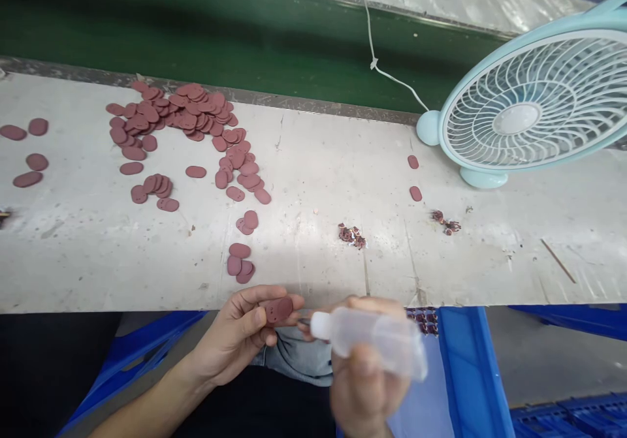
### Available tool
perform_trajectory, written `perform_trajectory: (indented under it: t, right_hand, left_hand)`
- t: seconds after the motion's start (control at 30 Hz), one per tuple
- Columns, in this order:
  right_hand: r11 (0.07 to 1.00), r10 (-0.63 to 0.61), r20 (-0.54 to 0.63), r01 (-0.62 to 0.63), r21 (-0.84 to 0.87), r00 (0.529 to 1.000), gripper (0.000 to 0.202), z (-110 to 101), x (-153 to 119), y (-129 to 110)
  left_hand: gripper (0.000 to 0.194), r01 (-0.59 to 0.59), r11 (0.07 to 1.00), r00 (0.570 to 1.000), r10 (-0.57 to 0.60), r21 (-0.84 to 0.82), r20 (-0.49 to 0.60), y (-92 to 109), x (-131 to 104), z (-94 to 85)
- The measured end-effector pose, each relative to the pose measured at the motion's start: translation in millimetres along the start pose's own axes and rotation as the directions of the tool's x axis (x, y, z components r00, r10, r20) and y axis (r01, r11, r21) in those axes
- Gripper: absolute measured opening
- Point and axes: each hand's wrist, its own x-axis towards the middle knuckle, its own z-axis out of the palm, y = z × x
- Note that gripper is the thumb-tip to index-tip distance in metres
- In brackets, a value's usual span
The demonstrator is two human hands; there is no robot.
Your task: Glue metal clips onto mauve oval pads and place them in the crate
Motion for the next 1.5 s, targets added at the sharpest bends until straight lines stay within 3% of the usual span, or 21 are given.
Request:
perform_trajectory:
  t: [0.07, 0.1, 0.17, 0.23, 0.3, 0.33, 0.43, 0.47, 0.5, 0.57, 0.6, 0.63, 0.7, 0.77, 0.8, 0.87, 1.03, 1.17, 1.23, 1.33, 1.5]
  right_hand:
    - [0.958, 0.043, -0.006, -0.039, 0.284, 0.999, 0.03, -11, 26, -13]
    - [0.877, 0.106, 0.032, -0.109, 0.467, 0.994, 0.033, -21, 40, -15]
    - [0.527, 0.263, 0.22, -0.331, 0.783, 0.939, 0.041, -49, 70, -12]
    - [-0.007, 0.312, 0.553, -0.58, 0.815, 0.773, 0.04, -78, 98, -1]
    - [-0.163, 0.269, 0.656, -0.638, 0.753, 0.705, 0.031, -100, 118, 10]
    - [-0.173, 0.253, 0.668, -0.646, 0.743, 0.7, 0.032, -107, 123, 13]
    - [-0.149, 0.209, 0.653, -0.636, 0.757, 0.728, 0.047, -105, 115, 13]
    - [-0.002, 0.223, 0.597, -0.612, 0.791, 0.77, 0.047, -99, 107, 10]
    - [0.251, 0.237, 0.505, -0.554, 0.794, 0.83, 0.044, -90, 98, 8]
    - [0.772, 0.175, 0.278, -0.307, 0.556, 0.944, 0.037, -69, 82, 4]
    - [0.925, 0.111, 0.185, -0.17, 0.34, 0.976, 0.033, -59, 77, 3]
    - [0.994, 0.043, 0.121, -0.055, 0.096, 0.992, 0.029, -49, 75, 3]
    - [0.911, -0.07, 0.085, 0.098, -0.401, 0.994, 0.03, -32, 80, 5]
    - [0.521, -0.173, 0.168, 0.234, -0.821, 0.971, 0.033, -20, 93, 7]
    - [0.35, -0.177, 0.22, 0.27, -0.897, 0.959, 0.032, -16, 101, 8]
    - [0.268, -0.148, 0.27, 0.302, -0.915, 0.951, 0.027, -12, 113, 9]
    - [0.411, -0.102, 0.269, 0.287, -0.865, 0.958, 0.017, -12, 105, 0]
    - [0.789, 0.013, 0.319, 0.186, -0.586, 0.948, 0.011, -11, 66, -16]
    - [0.905, 0.085, 0.366, 0.083, -0.418, 0.927, 0.011, -6, 46, -23]
    - [0.913, 0.139, 0.386, 0.033, -0.406, 0.912, 0.018, 3, 24, -29]
    - [0.874, 0.114, 0.397, 0.098, -0.476, 0.911, 0.02, 13, 12, -29]
  left_hand:
    - [0.023, -0.004, 1.0, 1.0, 0.004, 0.009, 0.011, 1, -1, 0.8]
    - [0.023, -0.007, 1.0, 1.0, 0.007, 0.014, 0.014, 2, -1, 1.5]
    - [0.021, -0.012, 1.0, 1.0, 0.012, 0.024, 0.017, 4, -2, 2.8]
    - [0.02, -0.015, 0.999, 1.0, 0.015, 0.034, 0.009, 5, -2, 3.2]
    - [0.02, -0.022, 0.999, 1.0, 0.022, 0.04, -0.005, 5, -2, 2.5]
    - [0.021, -0.026, 0.999, 1.0, 0.027, 0.042, -0.013, 6, -2, 1.7]
    - [0.021, -0.03, 0.998, 0.998, 0.033, 0.052, -0.05, 7, -2, -1.2]
    - [0.021, -0.03, 0.998, 0.997, 0.034, 0.057, -0.064, 8, -2, -2.2]
    - [0.022, -0.031, 0.998, 0.997, 0.035, 0.061, -0.076, 9, -2, -3.1]
    - [0.023, -0.034, 0.997, 0.995, 0.041, 0.07, -0.096, 11, -3, -4.5]
    - [0.023, -0.036, 0.997, 0.994, 0.044, 0.075, -0.099, 12, -4, -5.0]
    - [0.023, -0.037, 0.996, 0.994, 0.045, 0.079, -0.103, 13, -4, -5.2]
    - [0.023, -0.037, 0.996, 0.994, 0.046, 0.087, -0.103, 14, -5, -4.8]
    - [0.023, -0.036, 0.996, 0.994, 0.045, 0.088, -0.103, 14, -5, -3.4]
    - [0.023, -0.035, 0.996, 0.993, 0.044, 0.085, -0.105, 14, -5, -2.6]
    - [0.023, -0.035, 0.996, 0.993, 0.043, 0.08, -0.106, 14, -6, -1.5]
    - [0.023, -0.04, 0.997, 0.993, 0.048, 0.069, -0.108, 13, -7, -3.0]
    - [0.023, -0.065, 0.996, 0.992, 0.072, 0.068, -0.103, 12, -7, -3.3]
    - [0.023, -0.08, 0.992, 0.992, 0.089, 0.098, -0.085, 11, -6, -2.5]
    - [0.024, -0.149, 0.969, 0.986, 0.16, 0.198, -0.045, 9, -5, -2.5]
    - [0.026, -0.199, 0.931, 0.978, 0.206, 0.305, 0.008, 7, -7, -5.0]
